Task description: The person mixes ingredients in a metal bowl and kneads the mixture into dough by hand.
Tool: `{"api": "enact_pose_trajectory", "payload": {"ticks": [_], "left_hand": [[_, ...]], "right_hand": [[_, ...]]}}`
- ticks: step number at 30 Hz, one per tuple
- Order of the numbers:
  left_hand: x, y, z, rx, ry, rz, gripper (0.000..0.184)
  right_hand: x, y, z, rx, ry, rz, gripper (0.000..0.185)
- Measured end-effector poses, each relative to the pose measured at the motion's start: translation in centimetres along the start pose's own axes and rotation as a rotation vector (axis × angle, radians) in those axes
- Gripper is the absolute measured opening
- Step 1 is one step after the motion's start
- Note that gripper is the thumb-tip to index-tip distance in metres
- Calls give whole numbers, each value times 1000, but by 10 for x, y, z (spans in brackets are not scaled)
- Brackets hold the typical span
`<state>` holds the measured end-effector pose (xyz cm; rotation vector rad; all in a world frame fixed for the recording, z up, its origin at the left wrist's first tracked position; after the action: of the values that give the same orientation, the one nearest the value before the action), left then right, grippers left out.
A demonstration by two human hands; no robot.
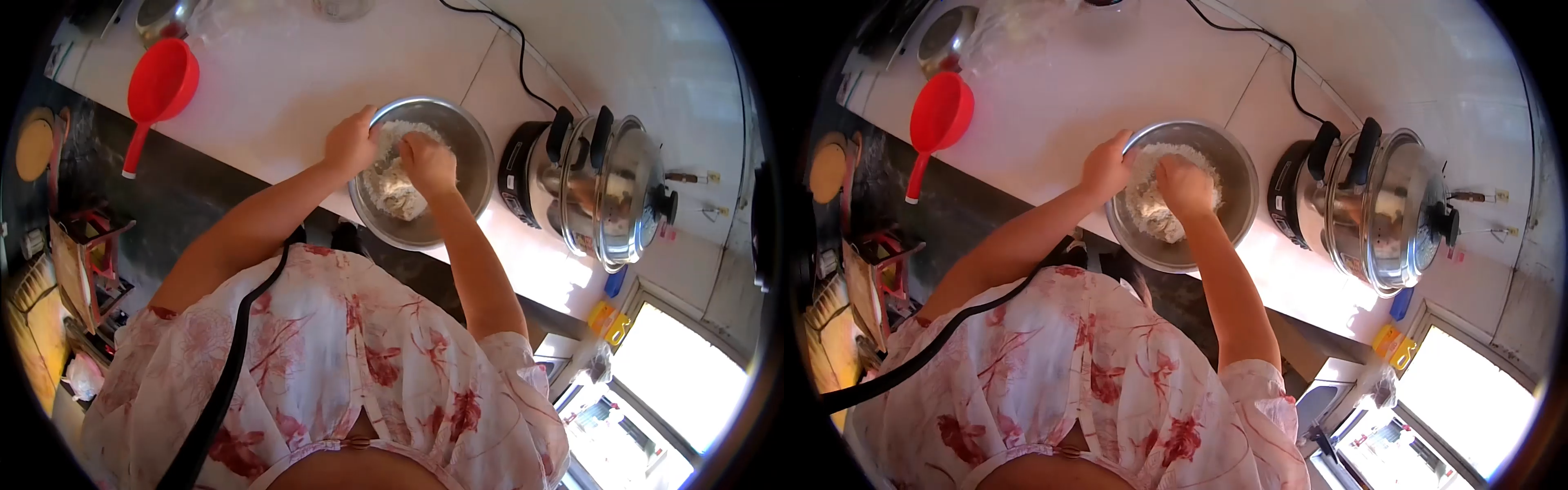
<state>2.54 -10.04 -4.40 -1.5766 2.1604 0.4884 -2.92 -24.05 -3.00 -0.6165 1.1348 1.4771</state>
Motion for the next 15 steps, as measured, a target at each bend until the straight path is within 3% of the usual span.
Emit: {"api": "enact_pose_trajectory", "payload": {"ticks": [2, 4, 7, 15], "left_hand": [[2, -1, 2, 9, 1, -4, 15], [5, 0, 4, -6, -2, -8, 16], [6, -1, 4, 3, -60, 0, 17], [0, 1, -4, 9, 76, 39, 19]], "right_hand": [[19, 20, 8, -215, 483, -302, 22], [29, 36, 12, -254, 480, -241, 19], [30, 42, 12, -312, 444, -439, 20], [32, -18, 1, -328, 279, -529, 21]]}}
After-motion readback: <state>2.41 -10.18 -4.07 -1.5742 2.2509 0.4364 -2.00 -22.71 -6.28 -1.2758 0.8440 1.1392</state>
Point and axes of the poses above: each hand's wrist, its own y-axis away from the middle knuckle, its own x-axis out of the palm, z = x × y, the point moved 4 cm from there along -y, towards the middle knuckle, and after that the axes turned 6 degrees about y, right-handed, at the moved point
